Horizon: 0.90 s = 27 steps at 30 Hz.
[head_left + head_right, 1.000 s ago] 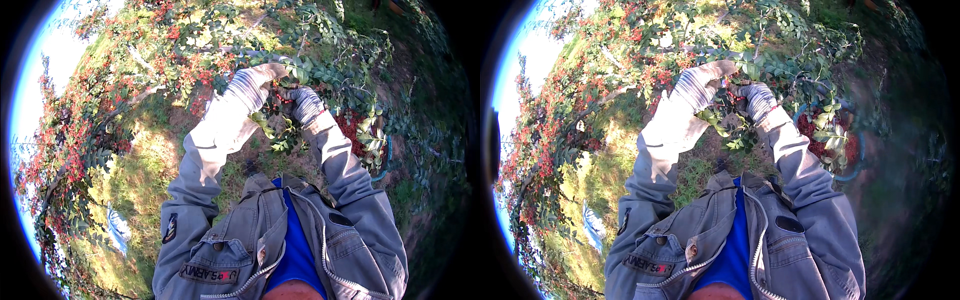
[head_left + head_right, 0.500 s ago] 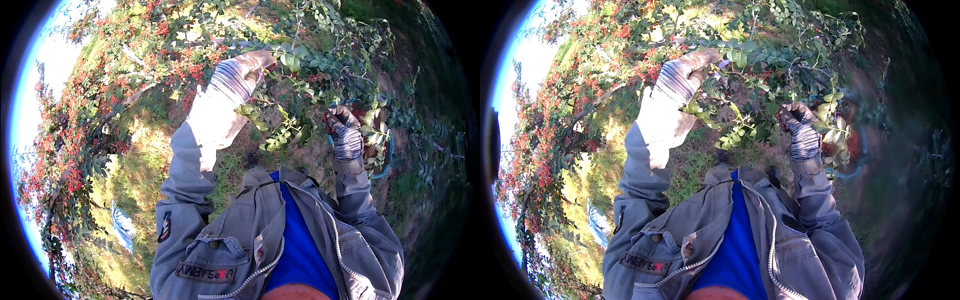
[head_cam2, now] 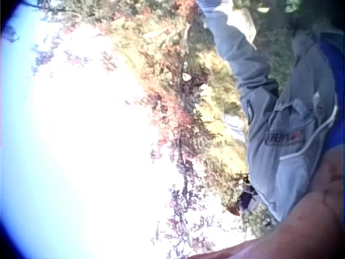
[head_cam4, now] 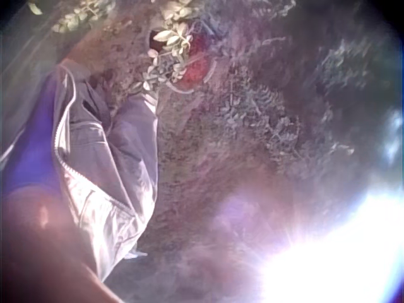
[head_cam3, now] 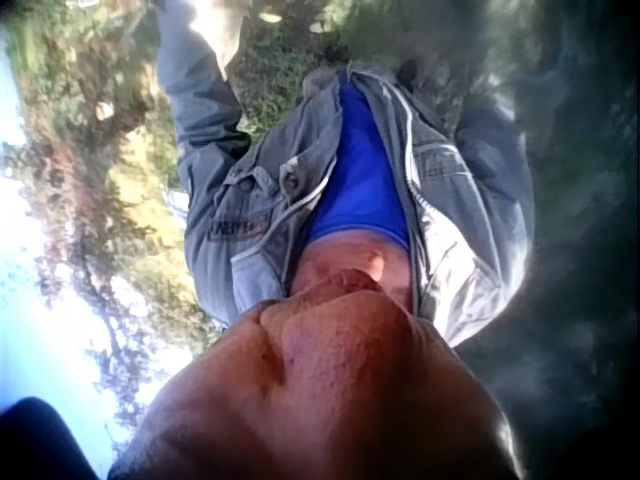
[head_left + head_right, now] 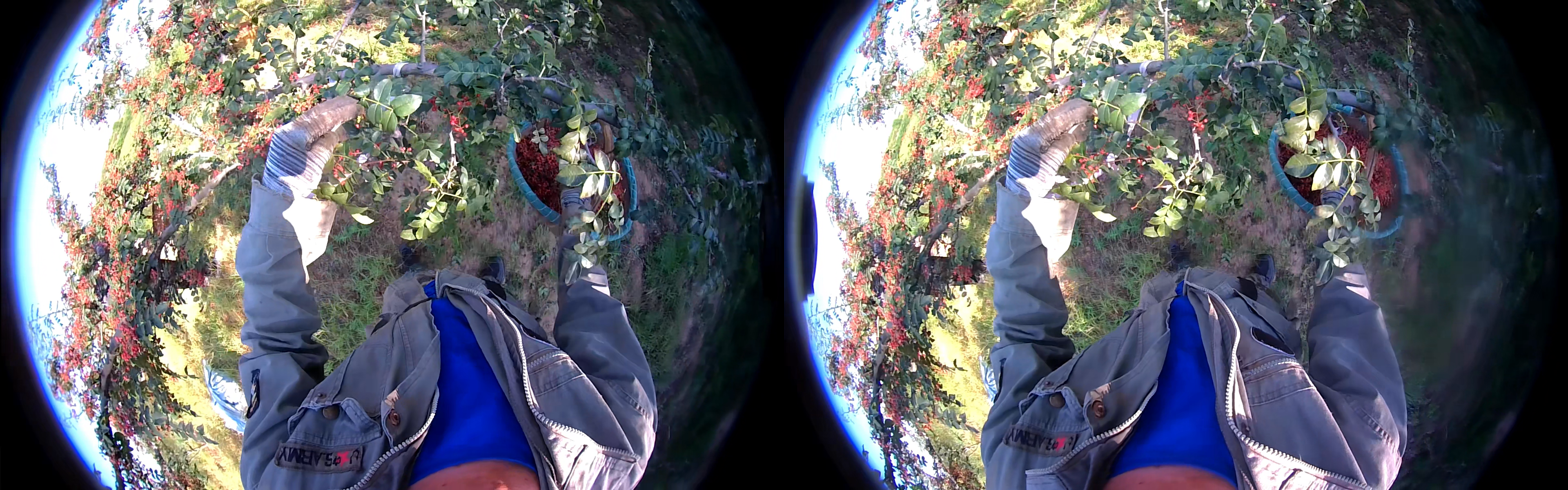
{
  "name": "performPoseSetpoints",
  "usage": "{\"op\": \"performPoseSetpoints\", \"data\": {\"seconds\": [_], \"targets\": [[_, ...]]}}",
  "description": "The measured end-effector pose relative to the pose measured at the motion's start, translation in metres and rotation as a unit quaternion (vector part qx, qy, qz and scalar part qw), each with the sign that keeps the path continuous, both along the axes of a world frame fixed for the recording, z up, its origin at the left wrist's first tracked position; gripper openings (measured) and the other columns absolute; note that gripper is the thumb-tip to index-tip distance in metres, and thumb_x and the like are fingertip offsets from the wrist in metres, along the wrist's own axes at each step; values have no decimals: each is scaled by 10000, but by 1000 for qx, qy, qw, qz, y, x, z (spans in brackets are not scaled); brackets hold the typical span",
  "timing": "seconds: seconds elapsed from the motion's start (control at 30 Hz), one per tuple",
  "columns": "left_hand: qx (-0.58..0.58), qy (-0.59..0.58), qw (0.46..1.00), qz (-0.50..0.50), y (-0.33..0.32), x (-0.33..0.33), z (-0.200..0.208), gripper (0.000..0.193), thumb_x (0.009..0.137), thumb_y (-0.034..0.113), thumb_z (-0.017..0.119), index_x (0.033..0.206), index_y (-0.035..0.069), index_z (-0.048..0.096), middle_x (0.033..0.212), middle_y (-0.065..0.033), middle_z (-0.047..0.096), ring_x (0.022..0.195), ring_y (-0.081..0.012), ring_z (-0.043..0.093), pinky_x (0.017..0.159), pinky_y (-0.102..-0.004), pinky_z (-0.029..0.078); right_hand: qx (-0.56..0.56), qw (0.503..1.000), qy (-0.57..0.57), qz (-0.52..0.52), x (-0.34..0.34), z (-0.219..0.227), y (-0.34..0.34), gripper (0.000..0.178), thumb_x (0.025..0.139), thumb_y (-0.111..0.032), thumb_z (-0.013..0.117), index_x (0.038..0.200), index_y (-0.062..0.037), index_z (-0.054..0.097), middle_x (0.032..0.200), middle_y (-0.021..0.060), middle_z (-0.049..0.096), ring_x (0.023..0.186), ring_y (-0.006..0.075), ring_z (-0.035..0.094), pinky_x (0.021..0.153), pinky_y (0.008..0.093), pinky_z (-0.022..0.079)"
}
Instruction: The person picks clusters of red berries from tree branches by hand and drops them into a blue basket.
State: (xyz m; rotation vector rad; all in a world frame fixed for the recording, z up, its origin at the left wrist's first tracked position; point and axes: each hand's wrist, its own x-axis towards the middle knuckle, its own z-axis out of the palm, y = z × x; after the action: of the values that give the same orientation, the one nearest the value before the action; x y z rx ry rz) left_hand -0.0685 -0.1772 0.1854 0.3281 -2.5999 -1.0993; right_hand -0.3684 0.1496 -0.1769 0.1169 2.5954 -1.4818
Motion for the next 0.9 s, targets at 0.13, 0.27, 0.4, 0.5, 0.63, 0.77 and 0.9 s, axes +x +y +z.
{"op": "performPoseSetpoints", "data": {"seconds": [0.13,0.27,0.4,0.5,0.63,0.77,0.9], "targets": [[78,25,996,-18,-6,4,-7,340,893,-53,488,1188,65,612,1278,-97,553,1185,-214,520,965,-327,454,11,1000,13,-11,-3,-12,3,250,810,-104,704,1033,-24,626,921,62,653,803,170,605,709,294,493],[-22,4,1000,-7,-7,8,-6,328,879,-41,507,1164,67,630,1232,-105,590,1187,-215,525,972,-333,442,23,999,32,-15,0,-15,8,258,801,-89,709,1036,-17,627,942,70,658,829,180,610,731,301,497],[68,23,997,-19,-13,6,-11,259,918,33,524,1145,74,642,1238,-92,585,1115,-198,564,913,-317,474,26,998,53,-15,1,-17,11,268,792,-75,713,1038,-11,629,963,78,663,855,190,615,752,308,500],[48,19,999,-1,-5,2,-11,231,931,73,528,1128,77,649,1207,-76,598,951,-163,599,834,-303,492,27,997,70,-13,1,-14,14,275,786,-64,717,1040,-7,630,979,84,666,875,197,619,768,313,503],[52,25,998,-12,-7,6,-10,202,936,105,526,1087,77,657,1149,-63,618,852,-148,593,774,-287,479,-19,995,100,12,4,-6,5,285,777,-49,721,1043,-1,632,1000,92,671,900,207,624,790,320,506],[66,46,997,-19,-8,3,-13,201,926,79,526,1077,79,659,1136,-49,624,839,-151,588,747,-280,460,-147,981,121,25,19,17,-10,225,783,-27,717,996,3,651,967,80,679,857,172,627,776,303,513],[49,5,999,3,-18,16,-19,303,913,-27,512,1196,34,602,1211,-77,604,1110,-178,567,937,-304,467,-257,957,55,121,93,146,-45,207,805,-25,702,1004,4,653,934,69,678,833,141,626,791,281,515]]}}
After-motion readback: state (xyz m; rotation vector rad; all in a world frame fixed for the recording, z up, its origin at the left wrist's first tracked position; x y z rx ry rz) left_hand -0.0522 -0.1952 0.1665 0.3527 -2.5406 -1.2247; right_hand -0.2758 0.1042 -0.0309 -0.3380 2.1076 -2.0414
